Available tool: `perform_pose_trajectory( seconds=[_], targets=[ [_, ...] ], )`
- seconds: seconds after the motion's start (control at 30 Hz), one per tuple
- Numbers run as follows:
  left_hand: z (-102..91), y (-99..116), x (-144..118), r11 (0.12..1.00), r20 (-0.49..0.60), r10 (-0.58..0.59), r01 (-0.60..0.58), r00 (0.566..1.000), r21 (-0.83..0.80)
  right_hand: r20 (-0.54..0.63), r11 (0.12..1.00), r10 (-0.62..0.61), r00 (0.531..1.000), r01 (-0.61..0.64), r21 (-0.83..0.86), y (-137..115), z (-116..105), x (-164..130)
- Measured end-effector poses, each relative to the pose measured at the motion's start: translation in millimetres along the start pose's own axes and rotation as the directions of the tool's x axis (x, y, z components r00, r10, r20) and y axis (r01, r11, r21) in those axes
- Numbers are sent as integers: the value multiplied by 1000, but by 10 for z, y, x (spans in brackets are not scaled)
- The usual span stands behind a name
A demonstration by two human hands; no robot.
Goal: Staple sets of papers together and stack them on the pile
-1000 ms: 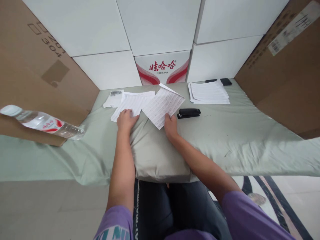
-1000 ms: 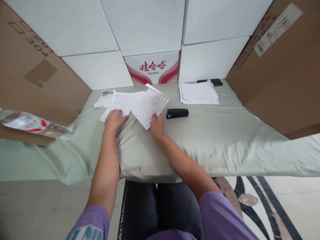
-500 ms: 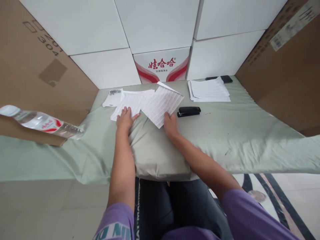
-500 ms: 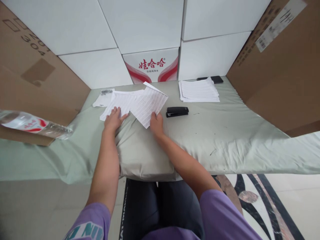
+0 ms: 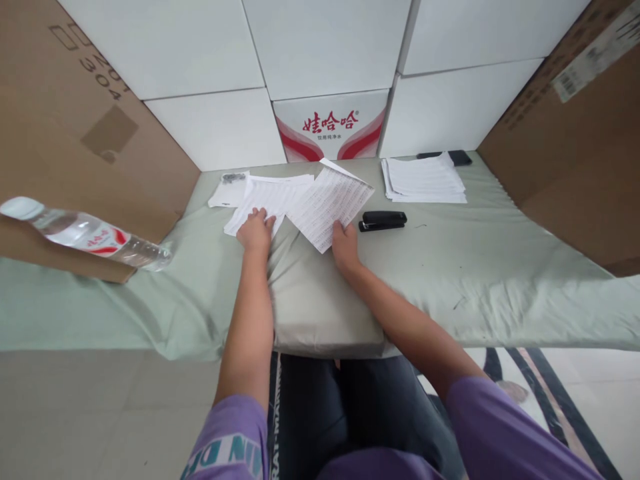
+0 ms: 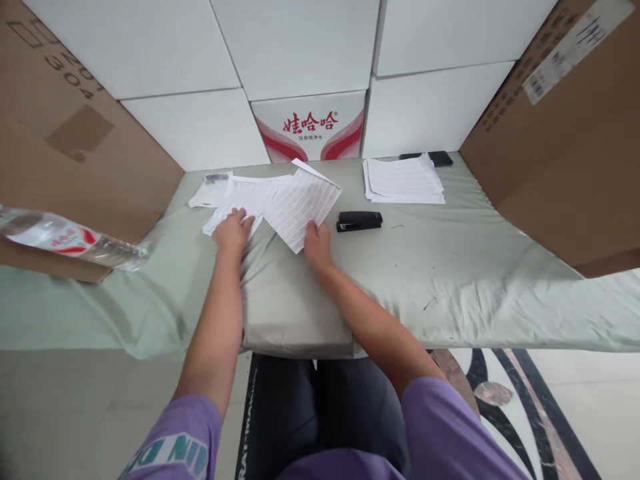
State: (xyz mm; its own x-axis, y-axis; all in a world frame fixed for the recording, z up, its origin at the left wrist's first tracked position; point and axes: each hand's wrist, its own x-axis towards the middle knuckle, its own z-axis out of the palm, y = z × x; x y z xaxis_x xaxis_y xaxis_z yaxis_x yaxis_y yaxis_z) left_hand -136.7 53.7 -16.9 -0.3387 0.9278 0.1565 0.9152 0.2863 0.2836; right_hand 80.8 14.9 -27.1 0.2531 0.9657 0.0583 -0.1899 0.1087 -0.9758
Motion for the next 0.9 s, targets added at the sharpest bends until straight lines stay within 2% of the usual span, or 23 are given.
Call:
perform_pose_trajectory(
  seconds=[0.1, 0.43, 0.6, 0.73, 0.8, 0.9],
  targets=[
    [-34, -30, 1, 999, -52, -25, 23, 998, -35, 5, 1000, -6, 1000, 6, 11, 3, -2, 5],
    [-116, -66, -23, 998, -114, -15, 8, 993, -59, 0, 999, 13, 1000, -13, 50, -4, 4, 8],
    [-256, 15, -62, 987, -251, 14, -54, 968, -151, 23, 997, 69, 997, -70, 14, -18, -10, 1],
    [-391, 216, -216, 947, -375, 89, -195, 923, -255, 77, 993, 110, 991, -106, -50, -23, -16, 1],
    [-423, 359, -334, 903, -404, 197, -326, 893, -281, 114, 994, 107, 988, -104, -36, -13, -14, 24],
    [-417, 560, -503, 796, -365, 404, -519, 839, -311, 154, 978, 191, 969, -202, 55, 9, -13, 84]
  ],
)
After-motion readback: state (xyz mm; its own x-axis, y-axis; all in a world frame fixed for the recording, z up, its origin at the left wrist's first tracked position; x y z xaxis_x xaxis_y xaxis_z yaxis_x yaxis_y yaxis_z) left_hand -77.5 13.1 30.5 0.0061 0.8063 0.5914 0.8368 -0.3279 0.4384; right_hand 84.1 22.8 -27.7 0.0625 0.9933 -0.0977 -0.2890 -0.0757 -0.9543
